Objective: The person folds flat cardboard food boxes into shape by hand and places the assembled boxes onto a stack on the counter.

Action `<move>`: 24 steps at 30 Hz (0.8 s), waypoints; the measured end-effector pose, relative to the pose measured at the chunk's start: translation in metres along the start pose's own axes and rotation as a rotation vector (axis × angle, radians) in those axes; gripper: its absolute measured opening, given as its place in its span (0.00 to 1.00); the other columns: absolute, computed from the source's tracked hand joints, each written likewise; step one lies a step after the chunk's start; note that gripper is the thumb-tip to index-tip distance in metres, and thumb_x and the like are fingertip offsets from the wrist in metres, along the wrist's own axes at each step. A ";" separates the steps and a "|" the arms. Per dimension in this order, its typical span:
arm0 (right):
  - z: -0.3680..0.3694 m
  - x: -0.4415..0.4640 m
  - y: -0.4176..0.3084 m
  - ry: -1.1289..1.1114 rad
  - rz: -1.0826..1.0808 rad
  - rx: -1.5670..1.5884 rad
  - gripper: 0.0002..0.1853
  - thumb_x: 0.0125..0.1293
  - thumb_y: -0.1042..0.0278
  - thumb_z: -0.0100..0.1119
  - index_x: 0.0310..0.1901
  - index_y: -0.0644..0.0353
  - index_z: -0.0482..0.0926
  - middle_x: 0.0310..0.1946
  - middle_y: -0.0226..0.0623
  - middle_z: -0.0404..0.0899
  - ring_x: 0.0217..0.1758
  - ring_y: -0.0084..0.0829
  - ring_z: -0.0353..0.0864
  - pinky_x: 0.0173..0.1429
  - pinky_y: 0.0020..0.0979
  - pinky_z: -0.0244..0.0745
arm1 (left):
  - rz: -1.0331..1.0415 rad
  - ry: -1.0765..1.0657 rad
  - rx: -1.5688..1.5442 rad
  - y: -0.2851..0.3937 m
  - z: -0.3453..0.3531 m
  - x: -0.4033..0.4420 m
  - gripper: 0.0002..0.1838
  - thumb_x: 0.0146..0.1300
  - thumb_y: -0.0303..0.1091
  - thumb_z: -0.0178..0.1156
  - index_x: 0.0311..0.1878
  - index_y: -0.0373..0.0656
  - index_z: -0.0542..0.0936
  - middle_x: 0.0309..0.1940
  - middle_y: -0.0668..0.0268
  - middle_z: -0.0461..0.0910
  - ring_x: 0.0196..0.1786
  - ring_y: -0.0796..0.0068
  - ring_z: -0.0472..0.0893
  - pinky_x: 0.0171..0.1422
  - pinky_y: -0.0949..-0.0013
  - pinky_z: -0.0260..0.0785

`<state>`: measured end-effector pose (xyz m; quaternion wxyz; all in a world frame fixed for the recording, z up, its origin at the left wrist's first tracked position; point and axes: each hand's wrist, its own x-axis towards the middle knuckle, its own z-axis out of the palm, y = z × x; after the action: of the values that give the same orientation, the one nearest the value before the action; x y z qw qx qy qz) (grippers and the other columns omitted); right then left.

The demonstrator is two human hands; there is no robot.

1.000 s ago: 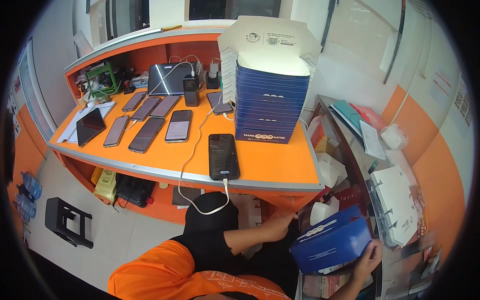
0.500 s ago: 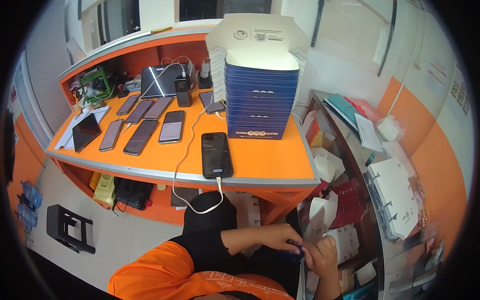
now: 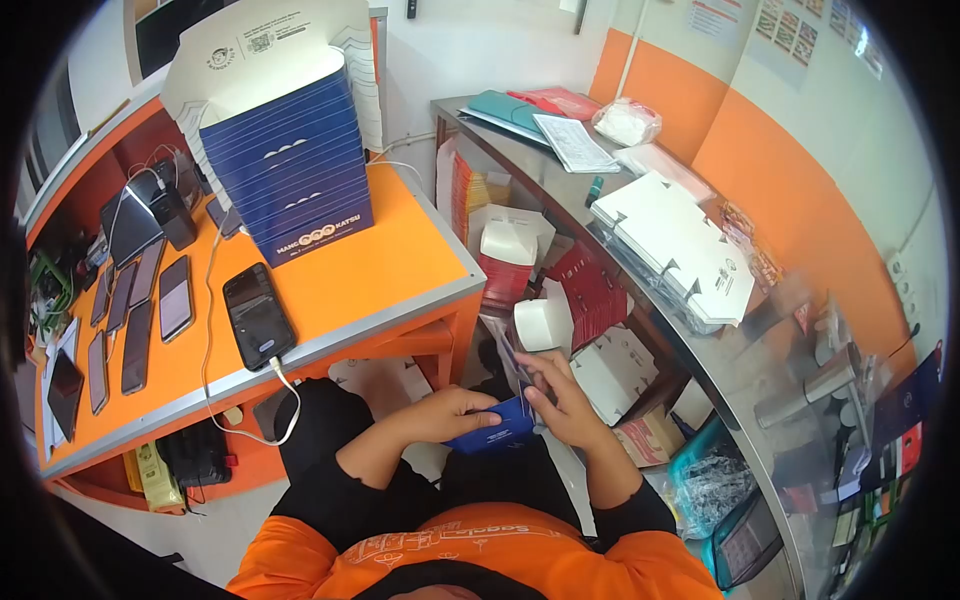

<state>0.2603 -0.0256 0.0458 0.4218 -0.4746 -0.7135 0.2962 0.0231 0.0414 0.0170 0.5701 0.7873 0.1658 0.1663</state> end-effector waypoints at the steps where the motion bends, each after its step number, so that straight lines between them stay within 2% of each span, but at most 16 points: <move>1: 0.001 0.000 0.002 0.001 0.015 0.038 0.21 0.71 0.73 0.58 0.65 0.57 0.76 0.51 0.34 0.67 0.45 0.26 0.68 0.54 0.27 0.67 | 0.005 0.005 -0.004 0.000 0.000 0.000 0.19 0.77 0.47 0.57 0.56 0.42 0.83 0.39 0.59 0.87 0.41 0.68 0.86 0.50 0.64 0.76; 7: -0.006 -0.001 0.014 -0.081 0.058 0.145 0.17 0.67 0.71 0.66 0.57 0.58 0.78 0.51 0.34 0.66 0.45 0.25 0.67 0.53 0.24 0.66 | -0.121 0.020 -0.023 -0.004 0.000 0.006 0.19 0.77 0.48 0.58 0.54 0.42 0.84 0.36 0.61 0.86 0.39 0.73 0.83 0.48 0.64 0.75; 11: -0.007 -0.005 0.031 -0.076 -0.024 0.075 0.19 0.59 0.70 0.73 0.50 0.57 0.78 0.51 0.36 0.67 0.43 0.26 0.68 0.51 0.27 0.68 | -0.067 -0.025 0.010 -0.021 0.003 0.011 0.19 0.77 0.47 0.58 0.49 0.37 0.83 0.33 0.60 0.83 0.37 0.77 0.78 0.45 0.65 0.72; 12: -0.008 -0.004 0.028 -0.088 -0.046 -0.013 0.20 0.56 0.72 0.75 0.49 0.58 0.78 0.50 0.37 0.68 0.42 0.27 0.69 0.49 0.28 0.70 | 0.024 -0.037 -0.017 -0.044 0.010 0.017 0.19 0.77 0.46 0.58 0.49 0.36 0.83 0.35 0.61 0.83 0.39 0.79 0.77 0.46 0.66 0.71; 14: -0.004 -0.009 0.039 -0.040 0.003 -0.081 0.21 0.53 0.76 0.76 0.47 0.59 0.78 0.50 0.37 0.67 0.40 0.27 0.69 0.46 0.28 0.70 | -0.090 -0.133 -0.123 -0.025 0.007 0.015 0.18 0.78 0.43 0.57 0.53 0.36 0.82 0.40 0.66 0.84 0.42 0.81 0.77 0.49 0.68 0.72; 17: -0.003 -0.005 0.016 0.018 0.023 -0.211 0.21 0.51 0.80 0.75 0.46 0.61 0.77 0.49 0.37 0.67 0.38 0.27 0.68 0.42 0.27 0.69 | -0.110 -0.235 -0.400 -0.026 0.010 0.018 0.17 0.78 0.40 0.56 0.59 0.38 0.81 0.45 0.70 0.84 0.47 0.82 0.78 0.54 0.70 0.73; 20: -0.002 -0.003 -0.003 0.077 0.063 -0.283 0.20 0.51 0.82 0.73 0.45 0.61 0.76 0.48 0.37 0.66 0.36 0.26 0.68 0.41 0.27 0.69 | -0.129 -0.241 -0.567 -0.026 0.014 0.019 0.17 0.78 0.37 0.55 0.63 0.38 0.80 0.47 0.72 0.84 0.49 0.84 0.80 0.57 0.72 0.74; 24: 0.004 -0.004 -0.005 0.152 0.077 -0.271 0.20 0.52 0.85 0.71 0.45 0.61 0.74 0.47 0.36 0.65 0.35 0.25 0.67 0.40 0.26 0.68 | -0.160 -0.168 -0.572 -0.019 0.012 0.018 0.17 0.77 0.34 0.55 0.63 0.39 0.80 0.48 0.72 0.84 0.48 0.85 0.81 0.56 0.74 0.75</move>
<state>0.2557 -0.0317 0.0467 0.3950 -0.5752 -0.6944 0.1761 0.0435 0.0449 -0.0031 0.7916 0.5903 0.1260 0.0952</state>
